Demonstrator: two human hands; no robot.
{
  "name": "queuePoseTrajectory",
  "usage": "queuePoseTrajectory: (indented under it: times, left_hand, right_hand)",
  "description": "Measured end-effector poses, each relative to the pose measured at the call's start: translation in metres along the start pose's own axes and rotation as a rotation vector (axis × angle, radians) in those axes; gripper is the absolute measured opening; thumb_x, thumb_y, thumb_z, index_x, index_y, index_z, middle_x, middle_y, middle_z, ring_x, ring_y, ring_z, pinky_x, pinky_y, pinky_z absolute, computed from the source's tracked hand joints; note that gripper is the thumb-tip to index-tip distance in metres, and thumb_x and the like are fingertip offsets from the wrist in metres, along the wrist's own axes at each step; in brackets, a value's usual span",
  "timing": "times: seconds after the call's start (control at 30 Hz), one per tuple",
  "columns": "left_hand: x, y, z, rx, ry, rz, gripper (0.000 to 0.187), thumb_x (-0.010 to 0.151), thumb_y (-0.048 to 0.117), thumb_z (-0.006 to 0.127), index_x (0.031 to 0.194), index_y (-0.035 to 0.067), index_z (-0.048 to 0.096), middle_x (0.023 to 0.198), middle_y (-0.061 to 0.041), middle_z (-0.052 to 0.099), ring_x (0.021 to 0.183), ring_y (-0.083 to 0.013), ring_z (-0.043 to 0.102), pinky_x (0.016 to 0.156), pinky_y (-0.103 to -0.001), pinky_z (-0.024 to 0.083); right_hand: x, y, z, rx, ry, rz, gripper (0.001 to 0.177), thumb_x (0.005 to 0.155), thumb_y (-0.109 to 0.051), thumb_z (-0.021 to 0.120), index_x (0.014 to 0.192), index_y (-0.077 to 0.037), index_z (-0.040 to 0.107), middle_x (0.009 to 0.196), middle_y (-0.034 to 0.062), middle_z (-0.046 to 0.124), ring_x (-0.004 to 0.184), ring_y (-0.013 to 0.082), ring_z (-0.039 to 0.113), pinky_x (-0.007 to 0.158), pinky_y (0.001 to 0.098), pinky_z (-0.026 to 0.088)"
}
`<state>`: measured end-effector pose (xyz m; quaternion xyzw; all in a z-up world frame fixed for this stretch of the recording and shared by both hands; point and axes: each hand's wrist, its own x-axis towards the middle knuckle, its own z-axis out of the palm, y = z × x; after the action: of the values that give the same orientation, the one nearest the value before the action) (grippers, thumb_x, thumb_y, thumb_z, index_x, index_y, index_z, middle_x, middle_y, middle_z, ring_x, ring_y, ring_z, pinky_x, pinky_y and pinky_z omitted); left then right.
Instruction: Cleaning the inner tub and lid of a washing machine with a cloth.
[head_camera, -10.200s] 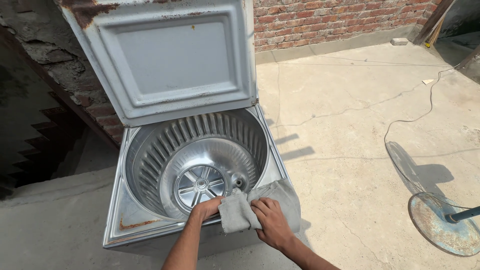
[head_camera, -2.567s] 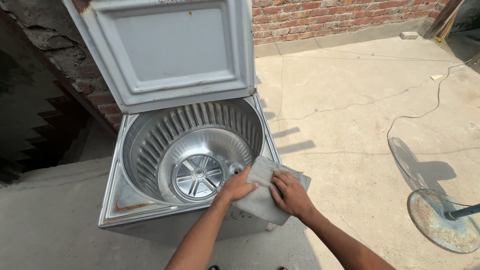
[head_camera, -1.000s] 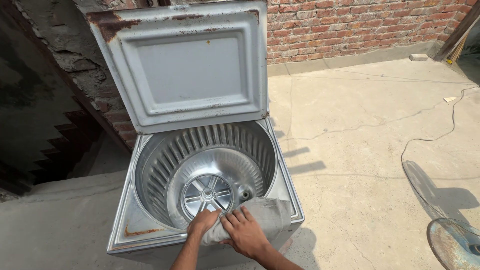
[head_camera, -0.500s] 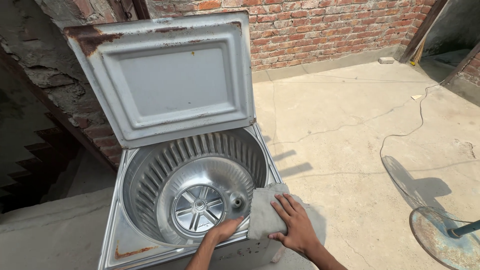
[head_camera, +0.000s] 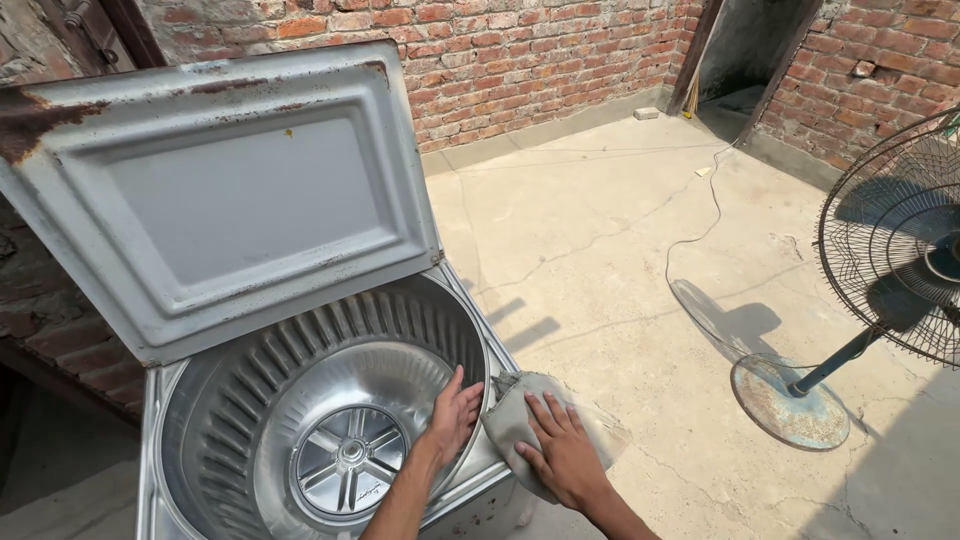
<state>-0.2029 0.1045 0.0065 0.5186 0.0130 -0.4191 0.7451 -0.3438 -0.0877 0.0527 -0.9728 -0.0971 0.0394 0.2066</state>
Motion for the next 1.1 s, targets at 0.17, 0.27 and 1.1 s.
queuePoseTrajectory:
  times: [0.17,0.27,1.1]
  left_hand:
    - [0.009,-0.022,-0.01,-0.174,-0.092,0.055,0.106,0.09,0.08,0.034,0.16,0.001,0.021,0.167,-0.015,0.037,0.15,-0.0268,0.041,0.122,-0.038,0.029]
    - [0.003,-0.02,-0.012,-0.217,-0.081,0.014,0.107,0.089,0.08,0.032,0.16,0.001,0.023,0.167,-0.016,0.037,0.15,-0.0287,0.041,0.121,-0.04,0.029]
    - [0.037,0.043,-0.015,0.127,0.24,0.18,0.067,0.096,0.051,0.052,0.142,0.004,0.06,0.139,-0.012,0.068,0.129,-0.0215,0.062,0.111,-0.034,0.043]
  right_hand:
    - [0.007,-0.041,0.026,-0.128,0.159,0.139,0.059,0.101,-0.045,0.048,0.138,0.0,0.056,0.165,0.0144,0.026,0.153,0.0438,0.012,0.12,0.0612,0.011]
    - [0.001,-0.051,0.039,-0.16,-0.079,0.062,0.059,0.105,-0.049,0.045,0.138,-0.001,0.055,0.165,0.0126,0.026,0.158,0.0401,0.009,0.125,0.0594,0.008]
    - [0.148,-0.046,-0.005,-0.215,0.011,0.344,0.097,0.081,-0.042,0.069,0.162,-0.016,0.022,0.173,0.013,0.007,0.154,0.0373,0.016,0.121,0.0535,0.02]
